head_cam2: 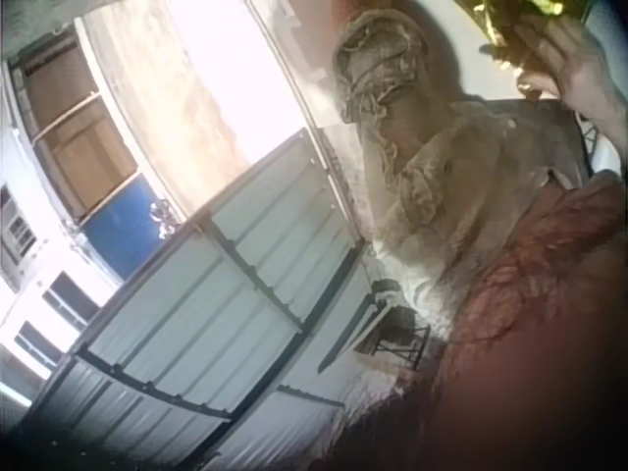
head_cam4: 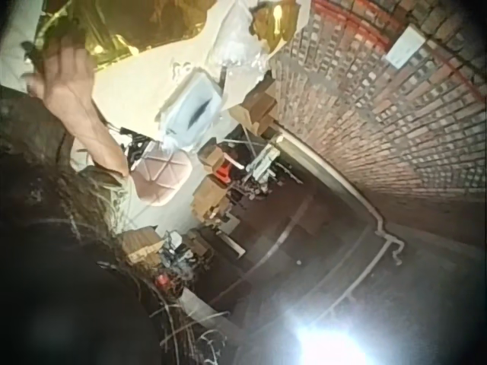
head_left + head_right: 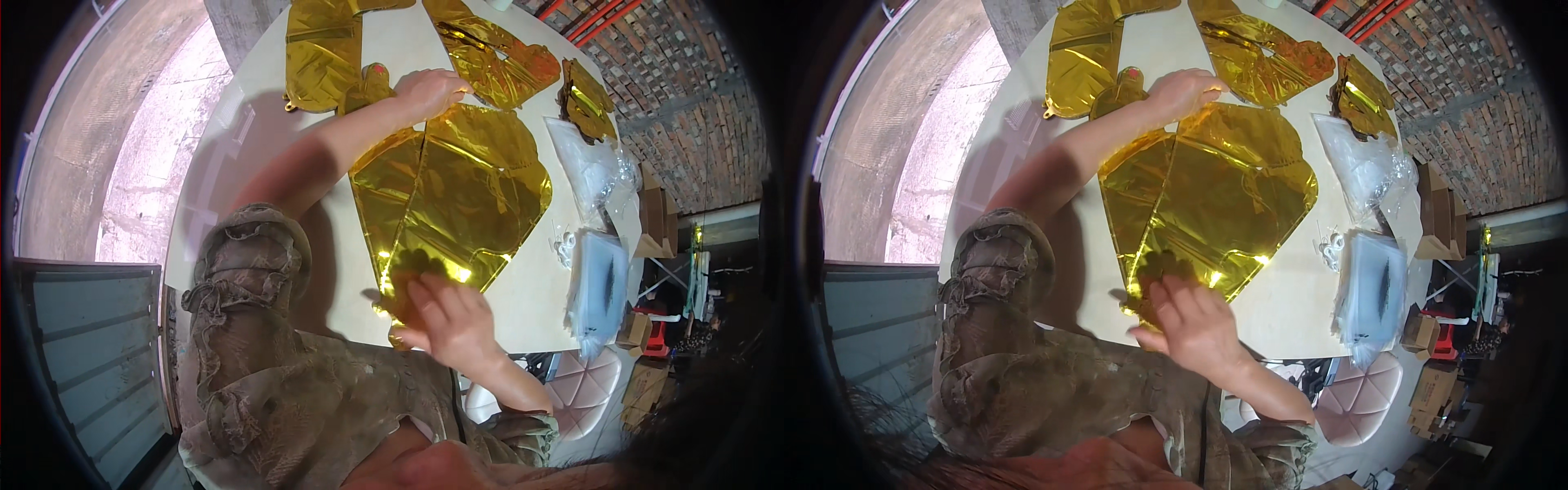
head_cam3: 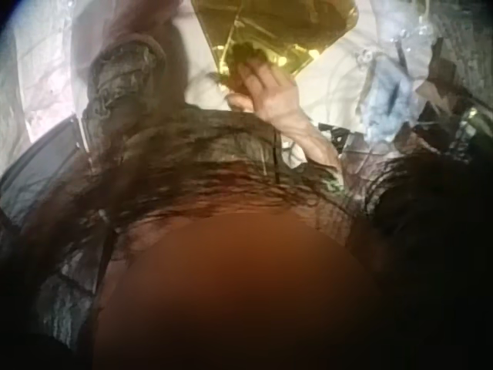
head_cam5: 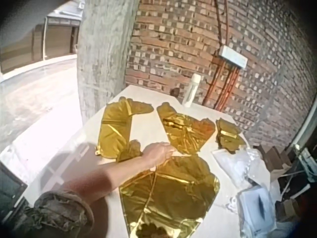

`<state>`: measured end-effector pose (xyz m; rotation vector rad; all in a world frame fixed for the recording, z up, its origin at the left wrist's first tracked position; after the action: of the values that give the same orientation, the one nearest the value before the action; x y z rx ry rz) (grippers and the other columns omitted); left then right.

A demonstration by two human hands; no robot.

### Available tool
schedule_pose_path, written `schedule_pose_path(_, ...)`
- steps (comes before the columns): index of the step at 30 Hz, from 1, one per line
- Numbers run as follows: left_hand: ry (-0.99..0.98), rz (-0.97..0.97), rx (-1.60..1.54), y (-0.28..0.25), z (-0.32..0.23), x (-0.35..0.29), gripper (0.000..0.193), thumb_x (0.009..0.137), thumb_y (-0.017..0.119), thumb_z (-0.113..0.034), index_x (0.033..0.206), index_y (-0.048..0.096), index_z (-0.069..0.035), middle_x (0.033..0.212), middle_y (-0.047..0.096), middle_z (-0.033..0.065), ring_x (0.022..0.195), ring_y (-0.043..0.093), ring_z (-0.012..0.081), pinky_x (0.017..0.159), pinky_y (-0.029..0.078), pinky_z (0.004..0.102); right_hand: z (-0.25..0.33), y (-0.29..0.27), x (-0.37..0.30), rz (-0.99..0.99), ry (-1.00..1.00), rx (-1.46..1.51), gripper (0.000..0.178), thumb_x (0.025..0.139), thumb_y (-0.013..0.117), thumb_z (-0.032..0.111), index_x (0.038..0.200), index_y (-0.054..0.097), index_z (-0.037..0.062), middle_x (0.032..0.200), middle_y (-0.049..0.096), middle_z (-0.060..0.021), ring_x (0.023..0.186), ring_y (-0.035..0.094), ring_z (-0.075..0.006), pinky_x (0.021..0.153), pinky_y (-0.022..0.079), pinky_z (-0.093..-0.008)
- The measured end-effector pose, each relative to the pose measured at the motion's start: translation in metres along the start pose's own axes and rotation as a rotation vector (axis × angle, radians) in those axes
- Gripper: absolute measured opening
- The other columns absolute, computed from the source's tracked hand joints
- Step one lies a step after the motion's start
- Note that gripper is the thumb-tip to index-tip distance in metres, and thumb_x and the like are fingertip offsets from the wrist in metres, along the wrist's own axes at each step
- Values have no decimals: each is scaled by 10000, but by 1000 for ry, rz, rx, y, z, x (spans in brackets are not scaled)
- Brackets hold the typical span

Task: The person folds a gold-colored foil balloon by hand, then places it inside a plastic sleeve with a cardboard insert.

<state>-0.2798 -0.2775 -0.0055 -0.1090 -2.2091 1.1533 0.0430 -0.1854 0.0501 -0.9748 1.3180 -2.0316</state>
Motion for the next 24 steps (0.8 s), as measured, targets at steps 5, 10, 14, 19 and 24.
schedule_pose_path(5, -54, -109, -85, -36, -11, 3, 200, 943, 642, -260, 1118, 733, -228, 1136, 699, 20, 1082, 634, 268, 867, 537, 416, -23, 3, -3, -70, 56, -162, 469, 745, 837, 299, 1088, 673, 25, 1180, 640, -125, 993, 629, -295, 811, 523, -389)
schedule_pose_path(10, 293, 134, 27, -39, -39, -23, 217, 919, 669, -263, 1103, 753, -184, 1177, 703, 34, 1106, 624, 262, 937, 503, 407, -22, 3, -2, -55, 17, -110, 440, 748, 832, 281, 1080, 684, 34, 1198, 643, -125, 1051, 627, -302, 846, 524, -393)
schedule_pose_path(14, 451, 224, 66, -10, -38, -39, 265, 903, 686, -271, 1107, 748, -115, 1201, 701, 64, 1091, 619, 278, 1000, 461, 394, -31, 16, -3, -14, 35, -142, 441, 749, 829, 272, 1093, 682, 38, 1213, 642, -129, 1075, 620, -311, 892, 518, -395)
schedule_pose_path(19, 417, 184, 46, -18, -36, -42, 278, 902, 689, -276, 1114, 742, -105, 1212, 697, 69, 1085, 614, 286, 997, 464, 401, -29, 15, -3, -29, 38, -139, 460, 746, 829, 280, 1105, 677, 36, 1221, 640, -133, 1074, 620, -317, 896, 517, -402)
schedule_pose_path(24, 382, 1, 62, -60, -21, -42, 273, 913, 681, -260, 1122, 732, -91, 1216, 691, 83, 1086, 623, 305, 981, 479, 416, -31, -9, 14, -79, -29, -107, 440, 751, 827, 238, 1104, 674, 24, 1204, 642, -137, 1043, 628, -324, 868, 529, -414)
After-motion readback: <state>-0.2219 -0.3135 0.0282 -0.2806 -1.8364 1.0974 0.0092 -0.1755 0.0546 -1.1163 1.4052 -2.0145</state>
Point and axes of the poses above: each hand's wrist, its own x-axis towards the middle knuckle, its own y-axis out of the palm, z = x × y, the point moved 9 cm from there along x, towards the middle knuckle
